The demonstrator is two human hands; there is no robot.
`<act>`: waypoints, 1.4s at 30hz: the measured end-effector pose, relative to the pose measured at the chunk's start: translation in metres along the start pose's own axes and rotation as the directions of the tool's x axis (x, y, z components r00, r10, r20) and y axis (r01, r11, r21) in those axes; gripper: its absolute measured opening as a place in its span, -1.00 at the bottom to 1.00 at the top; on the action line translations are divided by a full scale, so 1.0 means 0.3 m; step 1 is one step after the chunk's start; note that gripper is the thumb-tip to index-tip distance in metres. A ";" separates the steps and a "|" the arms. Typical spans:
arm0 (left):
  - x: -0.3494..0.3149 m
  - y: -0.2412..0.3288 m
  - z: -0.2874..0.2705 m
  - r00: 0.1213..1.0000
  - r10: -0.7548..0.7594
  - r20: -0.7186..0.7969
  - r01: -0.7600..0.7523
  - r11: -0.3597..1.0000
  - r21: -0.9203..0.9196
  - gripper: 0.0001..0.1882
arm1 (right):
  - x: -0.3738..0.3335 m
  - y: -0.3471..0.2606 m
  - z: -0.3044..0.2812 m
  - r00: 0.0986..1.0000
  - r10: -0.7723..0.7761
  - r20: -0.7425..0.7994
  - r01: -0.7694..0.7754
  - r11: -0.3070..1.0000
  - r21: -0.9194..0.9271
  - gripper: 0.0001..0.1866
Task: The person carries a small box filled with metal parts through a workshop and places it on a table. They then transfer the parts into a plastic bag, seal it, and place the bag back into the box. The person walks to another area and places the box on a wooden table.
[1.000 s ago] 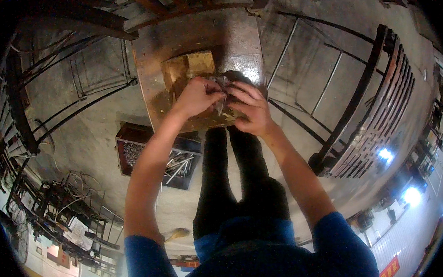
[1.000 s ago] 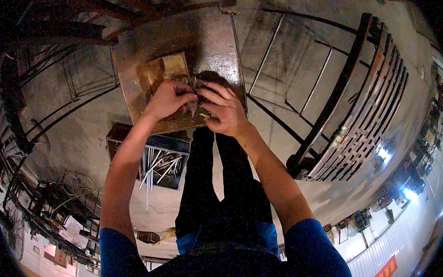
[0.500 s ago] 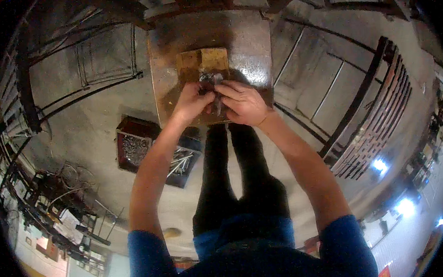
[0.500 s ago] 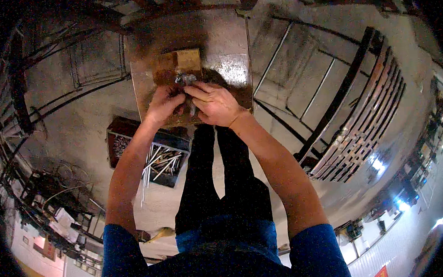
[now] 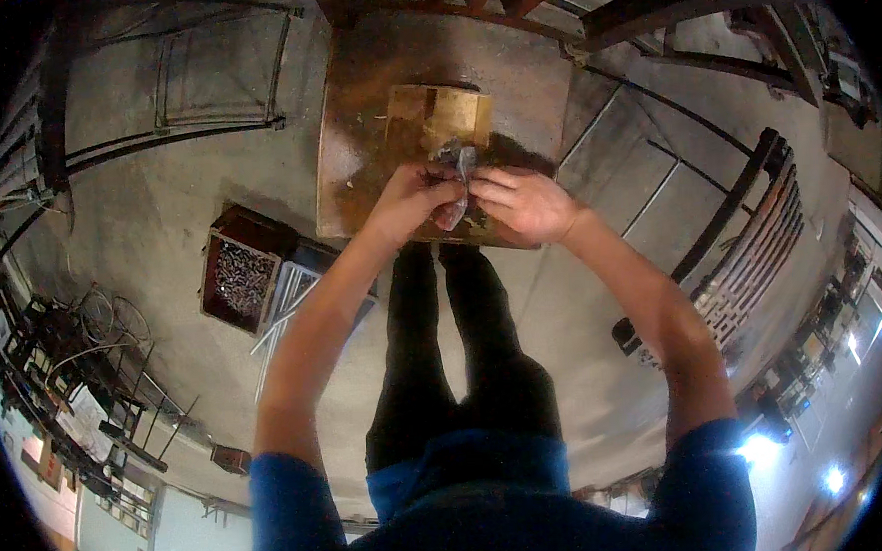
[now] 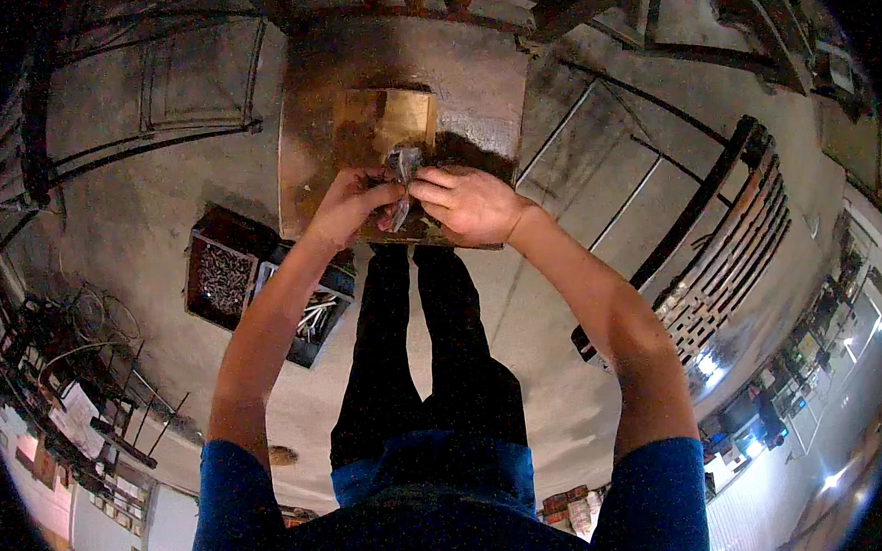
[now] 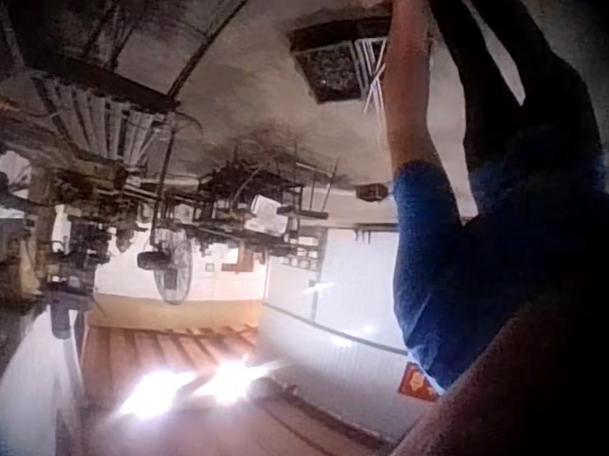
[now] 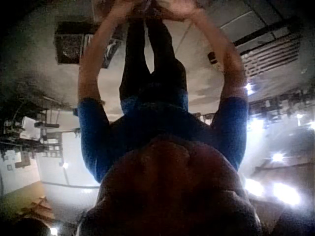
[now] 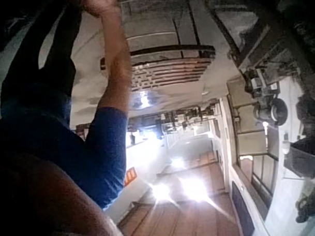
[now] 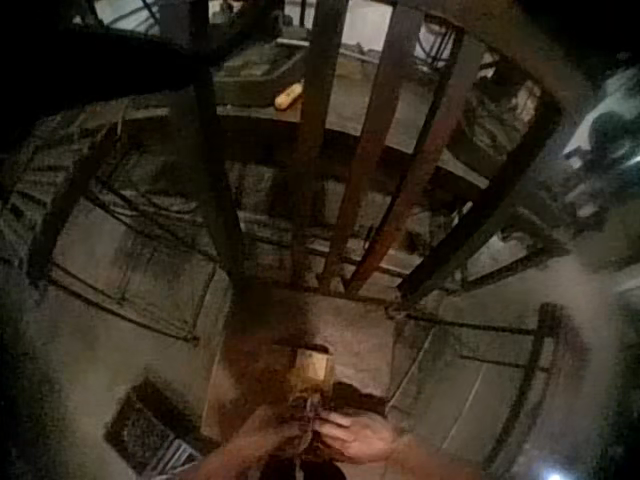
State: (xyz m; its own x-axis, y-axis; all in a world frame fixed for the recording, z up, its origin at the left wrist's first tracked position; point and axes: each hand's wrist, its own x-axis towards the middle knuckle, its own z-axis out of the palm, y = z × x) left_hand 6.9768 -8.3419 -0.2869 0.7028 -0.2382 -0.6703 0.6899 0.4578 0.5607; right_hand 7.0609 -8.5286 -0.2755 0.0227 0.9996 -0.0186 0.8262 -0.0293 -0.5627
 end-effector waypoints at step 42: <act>0.002 0.022 0.020 0.931 0.355 -0.079 -0.222 0.726 0.652 -0.83 | 0.066 -0.117 -0.014 0.830 0.427 0.359 -0.364 0.902 -0.232 -0.74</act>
State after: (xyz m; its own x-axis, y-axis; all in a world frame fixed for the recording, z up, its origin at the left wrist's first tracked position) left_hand 6.9828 -8.3442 -0.2808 0.8861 0.0084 -0.4635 0.4578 -0.1731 0.8721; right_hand 7.0349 -8.5077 -0.2526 0.1698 0.8161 -0.5524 0.8677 -0.3896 -0.3089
